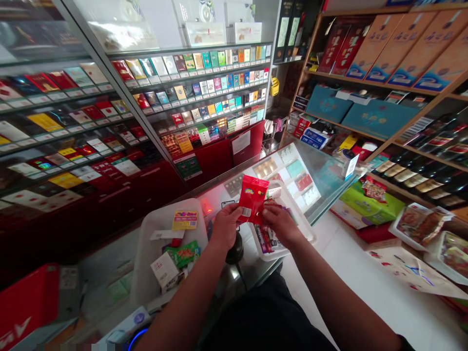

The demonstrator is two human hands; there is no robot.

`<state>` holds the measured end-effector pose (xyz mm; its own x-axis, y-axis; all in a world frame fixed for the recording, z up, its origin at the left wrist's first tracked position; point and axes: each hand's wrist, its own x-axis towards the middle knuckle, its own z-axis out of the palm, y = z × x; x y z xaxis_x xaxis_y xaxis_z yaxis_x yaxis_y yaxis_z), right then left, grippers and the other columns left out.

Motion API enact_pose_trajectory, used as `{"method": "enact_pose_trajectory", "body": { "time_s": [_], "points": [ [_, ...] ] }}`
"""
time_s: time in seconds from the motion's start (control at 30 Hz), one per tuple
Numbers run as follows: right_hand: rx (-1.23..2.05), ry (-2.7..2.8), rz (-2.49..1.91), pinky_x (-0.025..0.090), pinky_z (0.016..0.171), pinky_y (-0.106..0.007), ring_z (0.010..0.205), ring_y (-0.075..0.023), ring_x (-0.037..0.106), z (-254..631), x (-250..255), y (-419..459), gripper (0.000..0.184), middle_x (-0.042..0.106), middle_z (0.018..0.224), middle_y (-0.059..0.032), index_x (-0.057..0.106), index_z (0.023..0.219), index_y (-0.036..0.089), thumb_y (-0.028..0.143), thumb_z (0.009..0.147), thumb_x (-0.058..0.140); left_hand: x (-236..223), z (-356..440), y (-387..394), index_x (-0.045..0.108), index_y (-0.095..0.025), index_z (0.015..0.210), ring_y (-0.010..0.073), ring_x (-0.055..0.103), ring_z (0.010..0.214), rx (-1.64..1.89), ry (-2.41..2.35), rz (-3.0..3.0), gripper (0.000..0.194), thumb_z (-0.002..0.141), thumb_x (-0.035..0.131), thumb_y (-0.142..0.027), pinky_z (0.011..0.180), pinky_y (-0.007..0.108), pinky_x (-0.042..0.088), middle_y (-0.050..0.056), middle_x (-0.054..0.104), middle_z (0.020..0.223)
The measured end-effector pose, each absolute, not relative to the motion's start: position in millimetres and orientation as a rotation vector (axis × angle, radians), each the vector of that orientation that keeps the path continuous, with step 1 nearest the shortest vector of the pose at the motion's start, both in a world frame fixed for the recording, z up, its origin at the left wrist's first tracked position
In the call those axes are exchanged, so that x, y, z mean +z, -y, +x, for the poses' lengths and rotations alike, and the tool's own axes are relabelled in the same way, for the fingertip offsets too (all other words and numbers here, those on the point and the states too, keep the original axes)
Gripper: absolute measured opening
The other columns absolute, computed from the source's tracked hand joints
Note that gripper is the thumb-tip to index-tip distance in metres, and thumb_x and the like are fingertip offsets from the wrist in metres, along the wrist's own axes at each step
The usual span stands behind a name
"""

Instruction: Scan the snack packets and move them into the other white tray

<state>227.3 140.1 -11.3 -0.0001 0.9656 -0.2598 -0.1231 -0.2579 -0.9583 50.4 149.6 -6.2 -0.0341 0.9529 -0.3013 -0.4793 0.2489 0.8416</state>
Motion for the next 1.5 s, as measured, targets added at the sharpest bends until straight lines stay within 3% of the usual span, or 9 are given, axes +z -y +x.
{"method": "enact_pose_trajectory", "body": {
  "time_s": [0.2,0.4,0.6,0.77,0.87,1.13,1.27,1.5],
  "points": [
    [1.468,0.984,-1.337,0.043,0.059,-0.026,0.057,-0.0128,0.055,205,-24,-131,0.033,0.066,0.066,0.0011,0.073,0.087,0.016,0.045,0.072,0.075,-9,39,-147,0.067,-0.015,0.088,0.0146,0.067,0.069,1.283,-1.078,0.601,0.035,0.065,0.084,-0.035,0.067,0.028,0.052,0.003,0.073,0.081],
    [1.222,1.352,-1.404,0.048,0.076,-0.031,0.074,-0.0169,0.063,203,-22,-142,0.024,0.074,0.084,-0.0021,0.075,0.092,0.017,0.035,0.08,0.066,0,19,-156,0.069,-0.016,0.09,0.0172,0.068,0.065,1.268,-1.12,0.718,0.04,0.067,0.085,-0.044,0.065,0.032,0.055,0.004,0.074,0.08],
    [1.161,1.429,-1.395,0.049,0.075,-0.032,0.076,-0.0184,0.066,190,-33,-152,0.024,0.076,0.084,-0.0022,0.075,0.093,0.017,0.034,0.08,0.065,-6,-1,-167,0.071,-0.014,0.084,0.0163,0.066,0.063,1.258,-1.146,0.833,0.034,0.068,0.085,-0.041,0.064,0.03,0.054,0.003,0.072,0.073],
    [1.112,1.381,-1.455,0.051,0.075,-0.032,0.078,-0.0195,0.07,183,-48,-162,0.03,0.077,0.088,-0.0017,0.072,0.106,0.02,0.032,0.078,0.068,-20,-18,-173,0.069,-0.015,0.1,0.0194,0.071,0.074,1.314,-1.13,0.819,0.05,0.059,0.09,-0.034,0.077,0.034,0.054,0.005,0.076,0.083],
    [0.948,1.492,-1.528,0.052,0.081,-0.034,0.081,-0.0205,0.071,181,-52,-165,0.03,0.078,0.087,-0.0004,0.071,0.109,0.023,0.028,0.08,0.068,-32,-28,-175,0.065,-0.016,0.111,0.0191,0.071,0.075,1.316,-1.181,0.856,0.058,0.061,0.087,-0.033,0.076,0.032,0.052,0.003,0.075,0.084],
    [0.744,1.723,-1.533,0.051,0.093,-0.036,0.096,-0.0218,0.072,175,-69,-166,0.031,0.078,0.096,-0.0029,0.07,0.112,0.022,0.015,0.082,0.065,-64,-47,-170,0.066,-0.018,0.108,0.0178,0.068,0.073,1.216,-1.473,1.093,0.044,0.066,0.077,-0.028,0.066,0.027,0.049,0.004,0.075,0.087],
    [0.647,1.828,-1.493,0.047,0.1,-0.039,0.103,-0.0241,0.068,175,-79,-169,0.031,0.077,0.096,-0.0058,0.07,0.113,0.02,0.013,0.084,0.064,-74,-48,-168,0.064,-0.017,0.108,0.0173,0.067,0.07,1.193,-1.455,1.059,0.046,0.066,0.076,-0.028,0.066,0.027,0.048,0.001,0.074,0.078],
    [0.537,1.94,-1.494,0.045,0.1,-0.041,0.105,-0.026,0.061,173,-95,-171,0.023,0.073,0.098,-0.01,0.07,0.106,0.018,0.011,0.085,0.062,-73,-46,-162,0.064,-0.016,0.104,0.0158,0.065,0.063,1.188,-1.469,1.03,0.043,0.064,0.075,-0.024,0.062,0.026,0.046,-0.001,0.073,0.071]
  ]
}}
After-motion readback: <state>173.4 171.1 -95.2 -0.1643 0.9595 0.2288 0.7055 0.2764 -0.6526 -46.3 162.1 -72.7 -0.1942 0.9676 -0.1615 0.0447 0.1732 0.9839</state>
